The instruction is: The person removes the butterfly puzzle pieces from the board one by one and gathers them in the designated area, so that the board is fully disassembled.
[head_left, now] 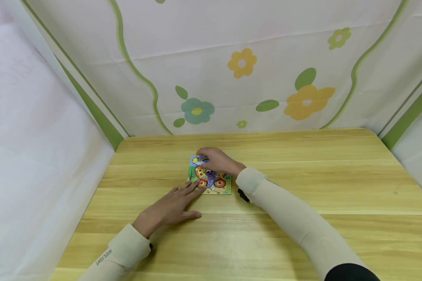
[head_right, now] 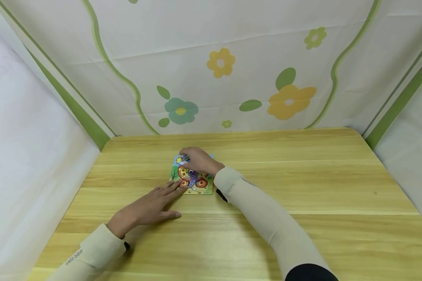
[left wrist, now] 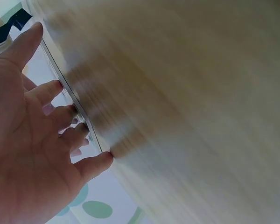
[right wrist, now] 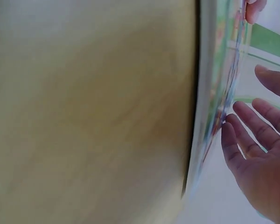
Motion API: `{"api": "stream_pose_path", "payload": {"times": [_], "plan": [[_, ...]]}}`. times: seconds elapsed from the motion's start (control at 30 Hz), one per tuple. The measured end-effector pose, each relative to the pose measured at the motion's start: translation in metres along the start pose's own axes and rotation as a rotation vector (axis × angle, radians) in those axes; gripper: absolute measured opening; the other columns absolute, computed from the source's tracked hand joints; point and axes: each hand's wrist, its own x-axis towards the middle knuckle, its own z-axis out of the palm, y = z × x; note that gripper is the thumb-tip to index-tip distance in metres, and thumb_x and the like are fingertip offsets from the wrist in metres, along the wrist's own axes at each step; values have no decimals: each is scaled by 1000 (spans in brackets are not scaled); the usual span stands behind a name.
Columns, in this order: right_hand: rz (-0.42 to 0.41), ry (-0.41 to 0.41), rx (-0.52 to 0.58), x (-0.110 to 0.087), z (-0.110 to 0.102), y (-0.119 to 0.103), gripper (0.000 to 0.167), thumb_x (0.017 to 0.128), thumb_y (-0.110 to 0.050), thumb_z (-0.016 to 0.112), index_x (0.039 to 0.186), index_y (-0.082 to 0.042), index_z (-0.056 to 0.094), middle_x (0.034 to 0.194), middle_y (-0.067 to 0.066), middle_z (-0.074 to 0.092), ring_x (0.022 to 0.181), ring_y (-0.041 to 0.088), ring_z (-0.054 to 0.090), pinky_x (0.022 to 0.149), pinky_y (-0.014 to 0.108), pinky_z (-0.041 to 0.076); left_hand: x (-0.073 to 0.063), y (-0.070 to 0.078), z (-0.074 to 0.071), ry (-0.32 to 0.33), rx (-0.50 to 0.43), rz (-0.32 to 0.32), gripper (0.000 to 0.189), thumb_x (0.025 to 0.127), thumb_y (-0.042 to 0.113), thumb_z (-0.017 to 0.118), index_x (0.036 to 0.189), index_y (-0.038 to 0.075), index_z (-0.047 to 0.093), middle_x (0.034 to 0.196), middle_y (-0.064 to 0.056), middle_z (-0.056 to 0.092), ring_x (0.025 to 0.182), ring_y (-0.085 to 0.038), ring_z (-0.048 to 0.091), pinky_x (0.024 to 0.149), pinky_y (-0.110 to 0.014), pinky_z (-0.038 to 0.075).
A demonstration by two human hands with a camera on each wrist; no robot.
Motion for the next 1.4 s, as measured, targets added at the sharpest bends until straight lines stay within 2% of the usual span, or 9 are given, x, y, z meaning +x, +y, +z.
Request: {"api": "stream_pose_path", "payload": {"times": [0.17,0.4,0.9,1.4], "plan": [[9,-4,-5,5,2,-1,48,100,-18,73,144,-4,59,136,12,68,127,27,64,108,44,53,0,0,-1,0,-10,7,80,103,54,61,168,24,26,177,-5,14,163,-36,15,127,-66,20],[-6,3,-70,11,5,-1,44,99,-18,74,139,-3,63,131,12,67,121,27,63,105,42,53,1,-1,0,6,-16,23,82,102,54,63,168,23,26,177,-5,14,163,-36,15,127,-67,21],[41,-27,-136,18,11,0,46,100,-25,74,142,-9,62,137,9,60,130,27,56,108,42,51,1,0,0,-2,-26,17,82,102,52,63,168,22,26,177,-6,13,164,-37,14,127,-66,19],[62,-36,-154,21,13,-3,49,100,-26,75,142,-7,60,133,10,60,125,27,56,105,41,52,0,-1,0,-3,-41,14,83,102,52,63,169,22,24,177,-5,13,164,-37,13,127,-67,19]]}}
